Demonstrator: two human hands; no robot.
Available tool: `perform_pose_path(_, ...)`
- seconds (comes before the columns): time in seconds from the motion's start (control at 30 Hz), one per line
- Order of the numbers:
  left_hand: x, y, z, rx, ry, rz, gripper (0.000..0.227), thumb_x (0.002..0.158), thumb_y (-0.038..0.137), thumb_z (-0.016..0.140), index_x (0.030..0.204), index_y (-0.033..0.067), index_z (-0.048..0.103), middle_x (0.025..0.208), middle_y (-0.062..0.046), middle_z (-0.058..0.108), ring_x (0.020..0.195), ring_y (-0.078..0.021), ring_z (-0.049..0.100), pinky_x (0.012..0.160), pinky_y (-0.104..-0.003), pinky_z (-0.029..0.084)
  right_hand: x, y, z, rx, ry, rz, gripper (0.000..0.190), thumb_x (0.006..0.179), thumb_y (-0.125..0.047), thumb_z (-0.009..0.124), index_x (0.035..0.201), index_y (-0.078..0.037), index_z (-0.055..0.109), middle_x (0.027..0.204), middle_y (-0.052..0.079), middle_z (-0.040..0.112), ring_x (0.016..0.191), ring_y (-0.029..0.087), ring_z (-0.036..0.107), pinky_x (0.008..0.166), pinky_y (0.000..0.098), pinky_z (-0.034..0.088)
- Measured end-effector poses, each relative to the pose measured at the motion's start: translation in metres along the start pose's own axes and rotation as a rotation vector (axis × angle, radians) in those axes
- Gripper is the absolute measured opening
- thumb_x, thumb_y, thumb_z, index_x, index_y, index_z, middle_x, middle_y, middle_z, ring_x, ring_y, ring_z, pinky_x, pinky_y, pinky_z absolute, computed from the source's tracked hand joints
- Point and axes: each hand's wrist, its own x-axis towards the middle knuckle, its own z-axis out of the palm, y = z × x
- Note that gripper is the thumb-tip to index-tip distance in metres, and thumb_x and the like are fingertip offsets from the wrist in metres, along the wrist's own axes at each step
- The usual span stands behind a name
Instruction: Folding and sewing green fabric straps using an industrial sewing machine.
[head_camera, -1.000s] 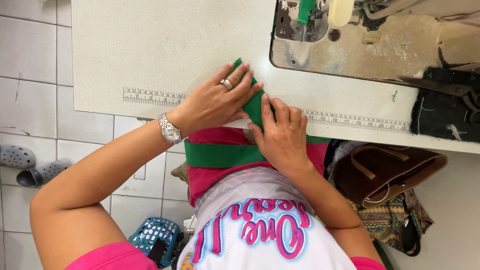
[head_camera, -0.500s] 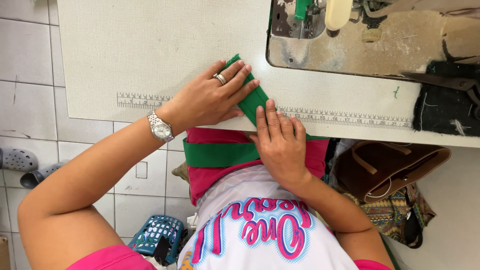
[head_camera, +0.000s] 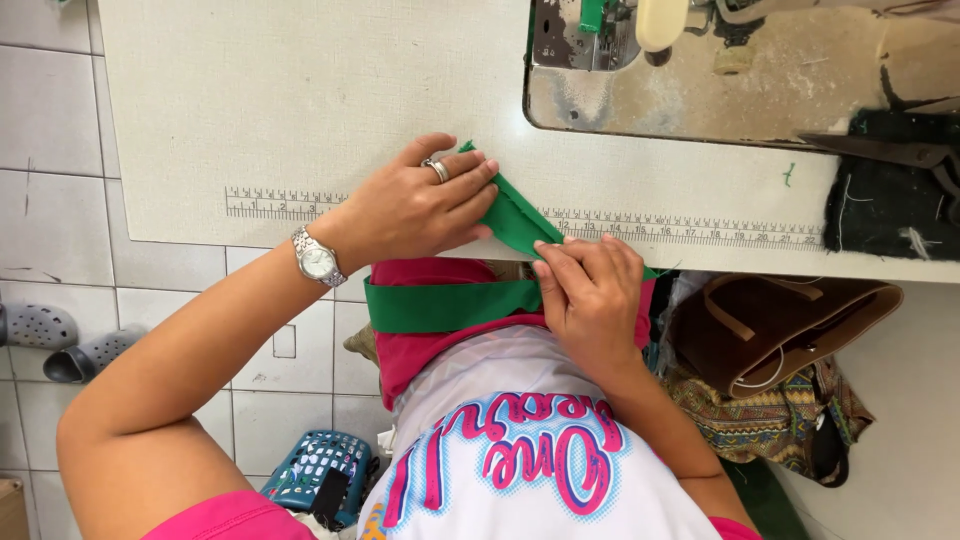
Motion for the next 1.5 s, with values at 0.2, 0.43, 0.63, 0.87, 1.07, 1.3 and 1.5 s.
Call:
perform_pose_path(0.2, 0.009, -0.009, -0.012, -0.113, 0.031, -0.074, 0.024, 0.106, 0.034, 0.062, 0.101, 0.0138, 0.075, 0.100, -0.004, 0.077, 0.100, -0.0183, 0.074, 0.100, -0.039, 0.045, 0.009, -0.005, -0.003, 0.056, 0.056, 0.055, 0.018, 0.101, -0.012, 0.066, 0.113, -0.009, 0.078, 0.086, 0.005, 0.068, 0.083, 0.024, 0.066, 0.101, 0.0440, 0.047)
perform_pose_path(0.43, 0.012, -0.007, -0.004, -0.128, 0.052, -0.220, 0.021, 0.106, 0.036, 0.060, 0.100, 0.0205, 0.072, 0.102, 0.004, 0.075, 0.087, -0.0130, 0.071, 0.097, -0.037, 0.043, 0.012, -0.001, -0.005, 0.042, 0.044, 0.087, 0.016, 0.097, -0.015, 0.071, 0.111, -0.014, 0.079, 0.079, -0.002, 0.067, 0.081, 0.018, 0.061, 0.097, 0.0395, 0.043)
perform_pose_path(0.63, 0.016, -0.005, 0.002, -0.022, 0.041, -0.232, 0.012, 0.099, 0.026, 0.068, 0.090, 0.0178, 0.069, 0.108, 0.004, 0.068, 0.076, -0.0155, 0.069, 0.090, -0.036, 0.041, 0.024, -0.005, -0.007, 0.095, 0.017, 0.120, 0.011, 0.101, -0.021, 0.071, 0.106, -0.014, 0.078, 0.073, -0.001, 0.062, 0.077, 0.021, 0.060, 0.086, 0.0371, 0.042)
perform_pose_path(0.87, 0.018, -0.006, 0.004, -0.029, 0.019, -0.253, 0.012, 0.093, 0.021, 0.073, 0.084, 0.0170, 0.069, 0.102, 0.004, 0.063, 0.073, -0.0156, 0.067, 0.088, -0.036, 0.041, 0.025, -0.003, -0.002, 0.069, -0.030, 0.129, 0.008, 0.099, -0.020, 0.069, 0.100, -0.015, 0.076, 0.074, -0.001, 0.057, 0.076, 0.023, 0.061, 0.080, 0.0370, 0.041)
perform_pose_path(1.07, 0.020, -0.003, -0.002, 0.021, 0.004, -0.227, 0.016, 0.097, 0.018, 0.069, 0.081, 0.0179, 0.065, 0.101, 0.004, 0.061, 0.068, -0.0142, 0.064, 0.088, -0.035, 0.040, 0.028, -0.002, -0.005, 0.049, -0.074, 0.122, 0.012, 0.100, -0.028, 0.068, 0.101, -0.018, 0.074, 0.077, -0.001, 0.056, 0.078, 0.023, 0.061, 0.080, 0.0377, 0.041)
perform_pose_path(1.3, 0.022, 0.000, 0.002, 0.086, 0.000, -0.245, 0.017, 0.100, 0.016, 0.062, 0.083, 0.0168, 0.062, 0.092, 0.003, 0.055, 0.061, -0.0135, 0.063, 0.088, -0.033, 0.041, 0.030, 0.000, -0.003, 0.074, -0.079, 0.152, 0.009, 0.101, -0.021, 0.068, 0.097, -0.015, 0.072, 0.075, -0.002, 0.057, 0.076, 0.025, 0.062, 0.080, 0.0370, 0.041)
perform_pose_path(1.5, 0.025, 0.000, 0.012, 0.102, 0.002, -0.240, 0.018, 0.099, 0.014, 0.063, 0.081, 0.0155, 0.062, 0.088, 0.003, 0.051, 0.064, -0.0147, 0.062, 0.084, -0.033, 0.040, 0.030, 0.001, 0.001, 0.109, -0.064, 0.163, 0.005, 0.097, -0.020, 0.071, 0.094, -0.015, 0.071, 0.068, -0.002, 0.055, 0.071, 0.024, 0.061, 0.079, 0.0366, 0.042)
